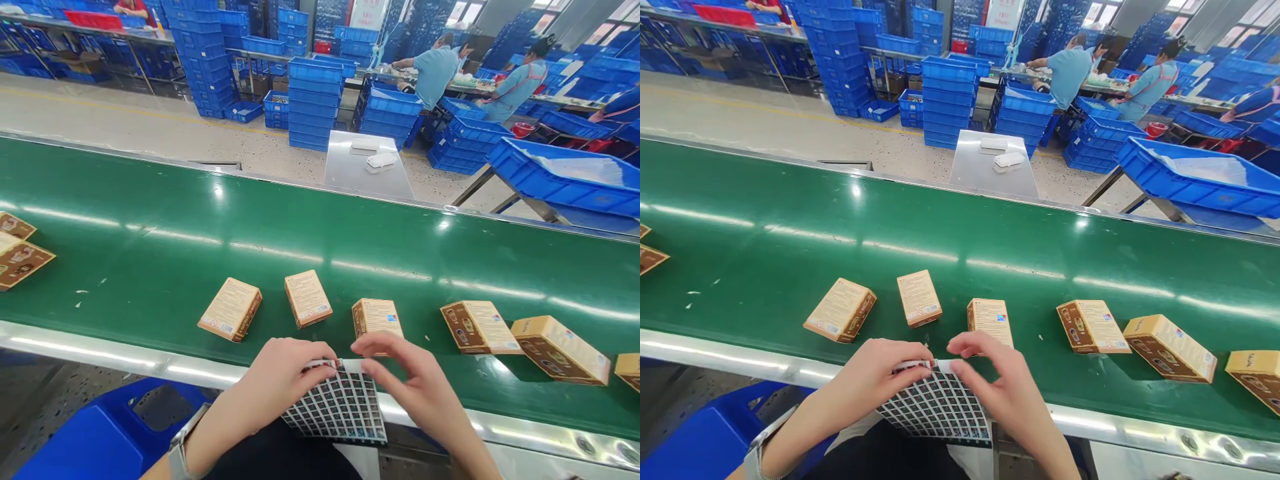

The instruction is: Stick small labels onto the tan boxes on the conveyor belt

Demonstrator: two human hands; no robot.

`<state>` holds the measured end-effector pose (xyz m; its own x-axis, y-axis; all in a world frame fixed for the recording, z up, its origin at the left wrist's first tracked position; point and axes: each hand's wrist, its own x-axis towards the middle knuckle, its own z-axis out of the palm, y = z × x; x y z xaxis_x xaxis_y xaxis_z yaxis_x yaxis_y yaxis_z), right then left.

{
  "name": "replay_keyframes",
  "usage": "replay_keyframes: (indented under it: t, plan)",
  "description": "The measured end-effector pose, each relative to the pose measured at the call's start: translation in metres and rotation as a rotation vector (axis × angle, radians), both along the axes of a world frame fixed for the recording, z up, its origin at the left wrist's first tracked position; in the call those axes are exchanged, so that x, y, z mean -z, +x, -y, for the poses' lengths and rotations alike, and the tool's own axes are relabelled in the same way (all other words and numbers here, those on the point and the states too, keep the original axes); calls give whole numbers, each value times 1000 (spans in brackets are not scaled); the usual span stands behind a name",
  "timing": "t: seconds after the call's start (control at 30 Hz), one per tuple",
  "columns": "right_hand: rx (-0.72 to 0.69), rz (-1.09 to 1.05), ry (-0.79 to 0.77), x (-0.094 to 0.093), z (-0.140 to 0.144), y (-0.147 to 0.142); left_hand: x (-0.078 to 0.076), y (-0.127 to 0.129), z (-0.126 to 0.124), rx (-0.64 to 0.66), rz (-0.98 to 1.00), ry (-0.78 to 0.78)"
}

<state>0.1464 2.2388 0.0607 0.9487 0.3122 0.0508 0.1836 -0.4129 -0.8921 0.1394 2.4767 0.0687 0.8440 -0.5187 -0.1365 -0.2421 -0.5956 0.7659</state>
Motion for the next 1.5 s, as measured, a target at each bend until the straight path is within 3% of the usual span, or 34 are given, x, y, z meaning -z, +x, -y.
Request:
replay_keyframes:
  t: [0.07,0.23,0.4,0.47,0.53,0.67,0.8,0.97,1.4,1.5]
  plan:
    - [-134,34,-54,-9,-9,-2,-2,-1,-4,2,11,35]
    - [-262,99,-124,-15,-23,3,-6,-3,-4,-35,-17,73]
    - [-282,126,-113,-13,-22,-3,-3,-4,-1,-79,-63,98]
    - [-202,85,-48,-6,-20,-3,1,-2,-2,-97,-49,116]
    - [-29,-2,103,7,-18,4,6,2,-4,-91,26,125]
    - [347,-194,423,43,-28,38,20,10,-2,54,279,80]
    - [454,-333,572,68,-43,62,39,11,4,208,252,79]
    - [490,-349,554,75,-46,59,51,7,10,225,212,62]
    - [620,-141,326,80,-43,49,48,11,17,305,284,88]
    - [676,-91,272,82,-35,58,39,10,21,300,297,54]
